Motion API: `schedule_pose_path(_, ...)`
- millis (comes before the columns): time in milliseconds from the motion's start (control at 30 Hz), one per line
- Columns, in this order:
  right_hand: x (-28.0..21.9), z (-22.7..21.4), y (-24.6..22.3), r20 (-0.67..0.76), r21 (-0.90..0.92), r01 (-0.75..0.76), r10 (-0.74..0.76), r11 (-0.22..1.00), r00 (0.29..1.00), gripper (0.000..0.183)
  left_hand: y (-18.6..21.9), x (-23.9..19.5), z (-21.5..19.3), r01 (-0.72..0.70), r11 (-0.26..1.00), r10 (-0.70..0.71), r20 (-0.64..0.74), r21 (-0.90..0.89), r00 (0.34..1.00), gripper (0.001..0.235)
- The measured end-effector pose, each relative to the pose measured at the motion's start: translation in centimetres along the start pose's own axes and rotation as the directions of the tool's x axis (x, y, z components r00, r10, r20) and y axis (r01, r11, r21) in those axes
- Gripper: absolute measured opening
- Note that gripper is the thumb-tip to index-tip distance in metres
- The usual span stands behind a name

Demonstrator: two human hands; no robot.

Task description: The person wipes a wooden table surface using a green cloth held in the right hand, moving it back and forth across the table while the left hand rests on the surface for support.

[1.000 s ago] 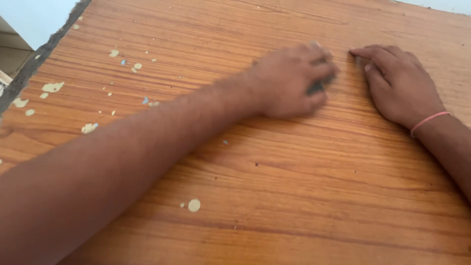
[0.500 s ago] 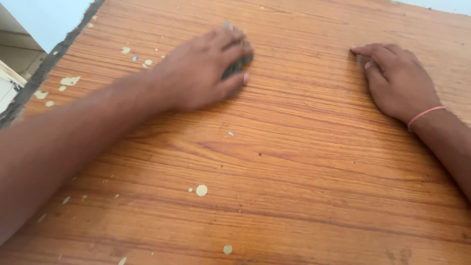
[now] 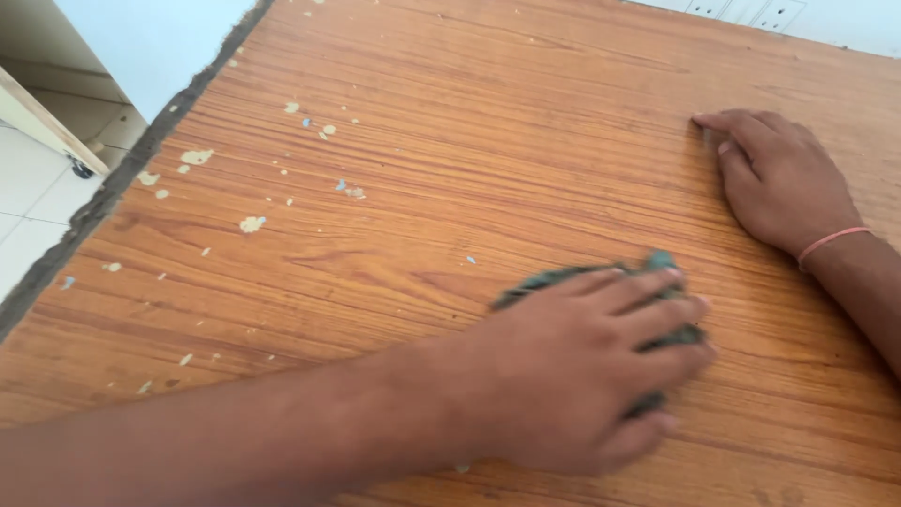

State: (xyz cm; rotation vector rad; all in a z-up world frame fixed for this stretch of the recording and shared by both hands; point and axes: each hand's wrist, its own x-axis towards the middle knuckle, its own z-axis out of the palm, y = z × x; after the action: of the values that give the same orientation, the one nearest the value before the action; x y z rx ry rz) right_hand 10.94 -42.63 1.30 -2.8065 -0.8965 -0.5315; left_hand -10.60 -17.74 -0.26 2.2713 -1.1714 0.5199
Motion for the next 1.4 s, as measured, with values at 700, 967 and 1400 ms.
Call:
schedule_pose_path(700,-0.1,-0.1,0.4,0.005,0.045,0.028,-0.028,0.999,1.000,0.034,-19.6,8.5,0.8,0.021,0.990,-0.035,0.097,0.136,0.995,0.043)
schedule_pose_path(967,0.0,-0.3,-0.3,0.010,0.036,-0.023,0.023,0.999,1.000,0.035,-21.1,0.1,-5.7,0.220,0.928,-0.235,0.015,0.300,0.972,0.052)
schedule_pose_path(1400,-0.1,-0.2,-0.3,0.025,-0.017,-0.057,0.057,0.998,0.998,0.038,-2.4,-2.3,-2.9,0.105,0.986,-0.112,0.051,0.131,0.992,0.052)
